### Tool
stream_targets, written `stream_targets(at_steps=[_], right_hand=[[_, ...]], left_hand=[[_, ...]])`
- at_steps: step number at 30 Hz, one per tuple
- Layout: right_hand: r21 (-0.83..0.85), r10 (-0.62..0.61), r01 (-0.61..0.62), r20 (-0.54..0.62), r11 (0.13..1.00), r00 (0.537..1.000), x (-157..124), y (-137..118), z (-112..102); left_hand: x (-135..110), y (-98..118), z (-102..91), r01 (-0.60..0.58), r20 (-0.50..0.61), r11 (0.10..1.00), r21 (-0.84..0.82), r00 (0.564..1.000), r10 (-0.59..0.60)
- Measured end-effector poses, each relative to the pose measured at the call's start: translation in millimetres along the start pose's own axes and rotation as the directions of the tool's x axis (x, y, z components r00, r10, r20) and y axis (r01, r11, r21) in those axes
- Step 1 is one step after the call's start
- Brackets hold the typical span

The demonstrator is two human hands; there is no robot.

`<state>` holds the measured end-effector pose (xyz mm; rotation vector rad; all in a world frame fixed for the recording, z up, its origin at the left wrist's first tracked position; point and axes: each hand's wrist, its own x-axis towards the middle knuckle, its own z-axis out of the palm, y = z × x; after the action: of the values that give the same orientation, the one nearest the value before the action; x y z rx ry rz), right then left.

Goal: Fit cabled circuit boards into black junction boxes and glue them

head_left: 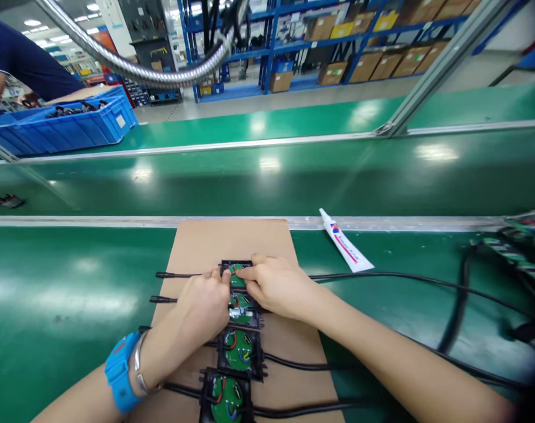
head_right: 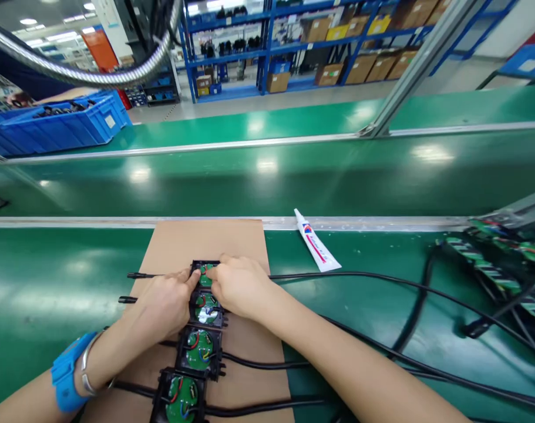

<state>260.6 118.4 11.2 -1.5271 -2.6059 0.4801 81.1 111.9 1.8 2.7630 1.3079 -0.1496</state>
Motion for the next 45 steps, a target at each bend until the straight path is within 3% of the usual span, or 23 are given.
stream_targets(at_steps=[3, 6, 10, 12, 17, 21, 23, 25, 27, 29, 32, 38, 45], right_hand=[[0.028, -0.046, 0.046, 0.003, 0.999, 0.999, -2.2, 5.6, -4.0], [0.192, -0.13, 0.127, 0.0, 0.973, 0.992, -6.6, 16.1, -5.0], [0.31, -0.055, 0.052, -0.001, 0.949, 0.999, -12.7, 23.3, -3.6], [0.317, -0.004, 0.007, -0.012, 0.949, 1.0, -13.3, 22.3, -4.4], [0.343, 0.099, -0.122, 0.084, 0.931, 0.992, -7.4, 21.5, -9.1], [0.403, 0.065, -0.145, 0.207, 0.904, 0.976, -6.2, 25.3, -6.4], [0.41, 0.027, -0.08, 0.133, 0.908, 0.991, -8.9, 26.3, -0.4], [0.353, -0.066, 0.087, -0.072, 0.932, 0.995, -12.2, 27.5, 9.0], [0.227, -0.178, 0.24, -0.264, 0.944, 0.948, -14.4, 30.1, 20.1], [0.139, -0.226, 0.282, -0.321, 0.949, 0.92, -15.1, 33.4, 29.4], [0.099, -0.214, 0.252, -0.292, 0.963, 0.932, -14.5, 35.6, 33.9], [0.005, -0.231, 0.238, -0.221, 0.971, 0.948, -12.4, 30.2, 21.6], [-0.202, -0.296, 0.266, -0.134, 0.942, 0.946, -12.6, 24.2, 26.3]], left_hand=[[-3.5, -9.4, -12.3, -0.003, -0.028, 1.0, -0.026, 1.0, 0.003], [-5.0, -16.0, -16.4, 0.026, -0.12, 0.998, -0.062, 0.992, -0.034], [2.9, -17.4, -8.3, -0.162, -0.252, 0.968, -0.19, 0.961, 0.111], [8.2, -18.7, -1.9, -0.255, -0.248, 0.941, -0.221, 0.948, 0.199], [13.0, -24.1, 10.0, -0.274, -0.242, 0.929, -0.248, 0.946, 0.214], [9.5, -23.5, 12.2, -0.29, -0.216, 0.929, -0.229, 0.946, 0.242], [7.8, -22.0, 11.4, -0.3, -0.201, 0.933, -0.2, 0.944, 0.261], [6.9, -20.8, 10.0, -0.306, -0.199, 0.935, -0.176, 0.942, 0.271], [6.6, -20.2, 9.0, -0.31, -0.205, 0.937, -0.16, 0.939, 0.276], [6.3, -20.0, 8.8, -0.312, -0.21, 0.938, -0.153, 0.937, 0.278], [5.4, -19.3, 9.4, -0.321, -0.215, 0.936, -0.143, 0.933, 0.287], [2.0, -17.4, 8.6, -0.266, -0.185, 0.954, -0.135, 0.953, 0.239], [6.4, -11.6, 10.6, -0.283, -0.217, 0.945, -0.161, 0.945, 0.246]])
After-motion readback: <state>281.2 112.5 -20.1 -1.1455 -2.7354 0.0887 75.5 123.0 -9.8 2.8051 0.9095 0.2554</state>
